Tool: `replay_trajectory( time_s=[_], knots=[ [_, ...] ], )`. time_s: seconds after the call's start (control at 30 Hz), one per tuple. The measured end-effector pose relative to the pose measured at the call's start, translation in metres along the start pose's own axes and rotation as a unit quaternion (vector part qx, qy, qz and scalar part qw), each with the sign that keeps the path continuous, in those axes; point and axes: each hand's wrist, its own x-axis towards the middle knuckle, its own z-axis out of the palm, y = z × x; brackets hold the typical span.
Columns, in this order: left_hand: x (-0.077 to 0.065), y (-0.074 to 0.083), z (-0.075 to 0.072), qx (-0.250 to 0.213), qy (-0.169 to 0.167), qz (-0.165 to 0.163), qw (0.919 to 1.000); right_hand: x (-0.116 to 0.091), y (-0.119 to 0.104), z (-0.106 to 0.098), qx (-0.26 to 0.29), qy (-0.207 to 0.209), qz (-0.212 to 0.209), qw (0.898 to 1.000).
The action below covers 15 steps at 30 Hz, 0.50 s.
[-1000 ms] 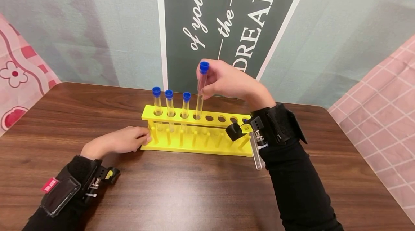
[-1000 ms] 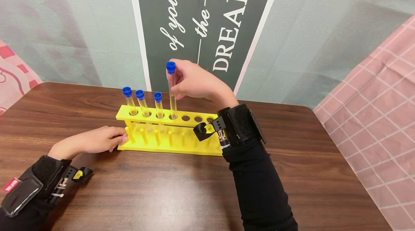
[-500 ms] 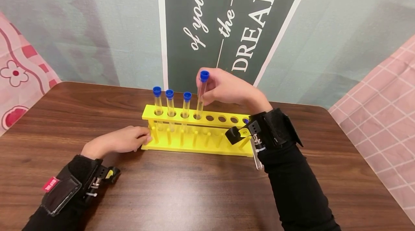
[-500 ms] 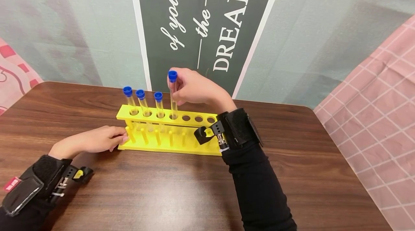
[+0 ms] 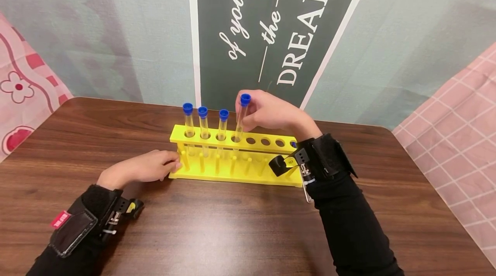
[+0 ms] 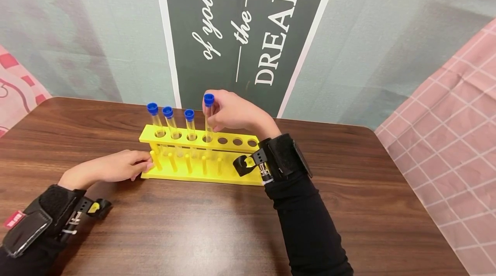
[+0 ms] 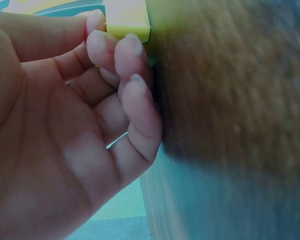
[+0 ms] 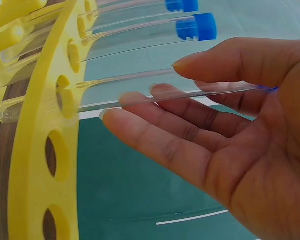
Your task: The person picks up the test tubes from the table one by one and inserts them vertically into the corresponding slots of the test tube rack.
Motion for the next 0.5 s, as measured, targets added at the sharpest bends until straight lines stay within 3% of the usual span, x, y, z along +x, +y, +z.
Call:
replay_trajectory(
  time_s=[0.5],
  knots=[
    [-0.0002,-0.0005,0.0,0.002,0.001,-0.002,1.0,0.0021,0.0076,0.0074,-0.039,-0.005,0.029,0.999]
  ],
)
